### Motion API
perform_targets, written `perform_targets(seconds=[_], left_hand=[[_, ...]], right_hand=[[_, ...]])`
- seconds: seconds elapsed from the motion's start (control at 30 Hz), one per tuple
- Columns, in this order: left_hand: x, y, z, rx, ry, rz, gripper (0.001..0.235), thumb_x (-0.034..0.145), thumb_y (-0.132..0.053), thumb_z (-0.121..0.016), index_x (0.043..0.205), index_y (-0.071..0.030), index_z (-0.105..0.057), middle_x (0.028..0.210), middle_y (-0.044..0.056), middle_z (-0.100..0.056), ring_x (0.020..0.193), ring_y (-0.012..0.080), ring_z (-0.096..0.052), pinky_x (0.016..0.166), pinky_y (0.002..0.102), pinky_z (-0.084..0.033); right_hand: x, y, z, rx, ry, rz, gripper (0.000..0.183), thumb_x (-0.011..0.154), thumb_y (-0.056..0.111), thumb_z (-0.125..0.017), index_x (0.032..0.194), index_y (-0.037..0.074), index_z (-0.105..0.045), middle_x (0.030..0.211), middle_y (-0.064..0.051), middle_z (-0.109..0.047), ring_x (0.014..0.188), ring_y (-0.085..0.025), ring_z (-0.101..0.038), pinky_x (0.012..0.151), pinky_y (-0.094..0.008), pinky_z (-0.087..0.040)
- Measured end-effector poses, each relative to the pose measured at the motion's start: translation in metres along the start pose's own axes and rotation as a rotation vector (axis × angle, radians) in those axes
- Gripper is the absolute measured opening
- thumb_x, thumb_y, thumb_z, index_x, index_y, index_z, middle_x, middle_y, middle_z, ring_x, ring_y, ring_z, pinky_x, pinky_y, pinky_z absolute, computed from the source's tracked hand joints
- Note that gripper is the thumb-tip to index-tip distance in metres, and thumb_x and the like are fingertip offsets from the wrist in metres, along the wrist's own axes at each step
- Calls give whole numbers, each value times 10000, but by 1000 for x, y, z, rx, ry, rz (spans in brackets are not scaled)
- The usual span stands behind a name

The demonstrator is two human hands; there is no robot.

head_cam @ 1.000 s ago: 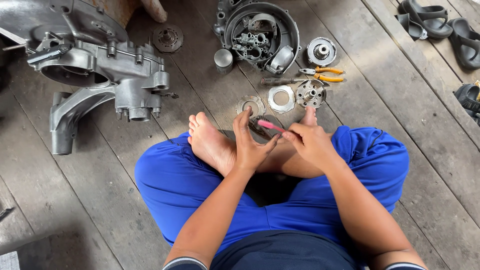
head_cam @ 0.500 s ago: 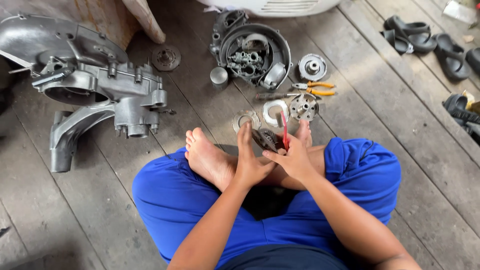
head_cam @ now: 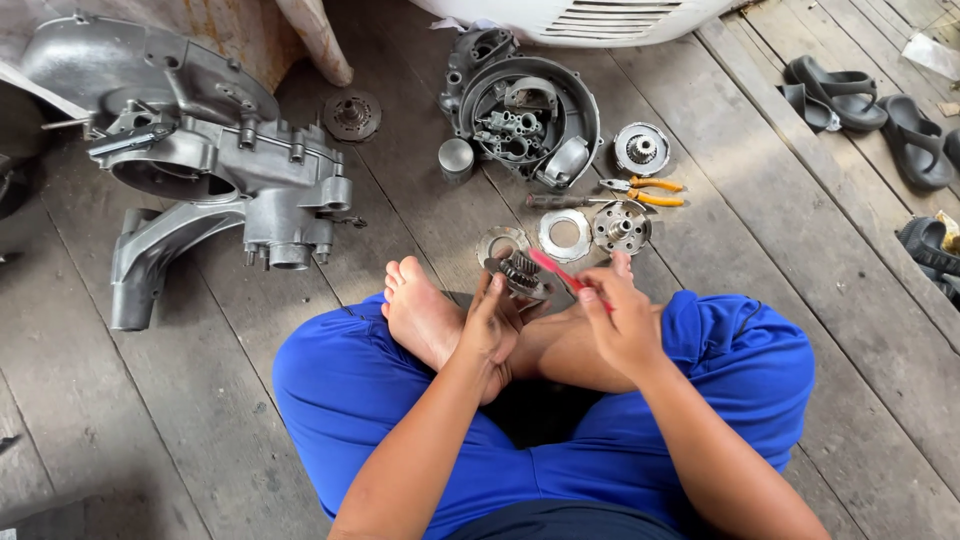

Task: Cleaning a motorcycle engine component using a small brush

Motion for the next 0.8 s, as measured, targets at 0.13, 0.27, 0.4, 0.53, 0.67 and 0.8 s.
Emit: perform_targets(seconds=[0.13,0.27,0.4,0.53,0.67,0.8], left_hand=[[6,-1,8,-21,0,-25,672,951,-433,-641,1529,-221,-370,1295,156,-644,940,303,-745,801,507,-641],[9,7,13,-19,3,23,681,940,-463,-641,1530,-240,-382,1274,194,-652,1001,378,-730,758,468,-648],[-1,-6,-5,7,25,-7,697,928,-456,-662,1516,-214,-377,1252,181,-648,990,361,-730,746,428,-653],[4,0,9,45,-7,-18,688,921,-472,-668,1499,-227,-386,1281,163,-643,1002,356,-725,754,440,-649],[8,3,9,15,-6,0,650,940,-452,-659,1490,-230,-392,1288,175,-638,999,373,-725,736,434,-659],[0,-6,-3,99,-41,-41,734,912,-470,-684,1514,-201,-362,1246,196,-635,973,370,-721,713,424,-647]], right_hand=[[-5,-17,0,-58,43,-50,126,955,228,-687,1061,214,-754,866,-3,-769,770,-213,-731,712,-322,-555],[6,-26,0,-203,29,59,76,959,210,-699,961,143,-734,906,-112,-747,875,-386,-703,886,-461,-538],[-1,-62,-5,-207,8,49,90,992,259,-676,1008,180,-715,894,-75,-718,878,-328,-719,858,-422,-557],[-12,-40,-22,-203,157,4,131,976,262,-660,966,136,-694,1384,-332,-383,1199,-634,-469,1167,-612,-298],[-3,-58,-9,-353,42,-56,120,999,311,-662,1001,200,-708,1136,-197,-522,1034,-456,-600,999,-500,-431],[1,-54,4,-268,-73,-16,73,1007,214,-665,1027,159,-707,828,-113,-719,852,-336,-723,813,-413,-555]])
Point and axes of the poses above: each hand's wrist, its own x-axis towards the middle knuckle, its own z-axis out of the back of the hand, y = z × x, the point moved 6 cm from there along x, towards the middle knuckle
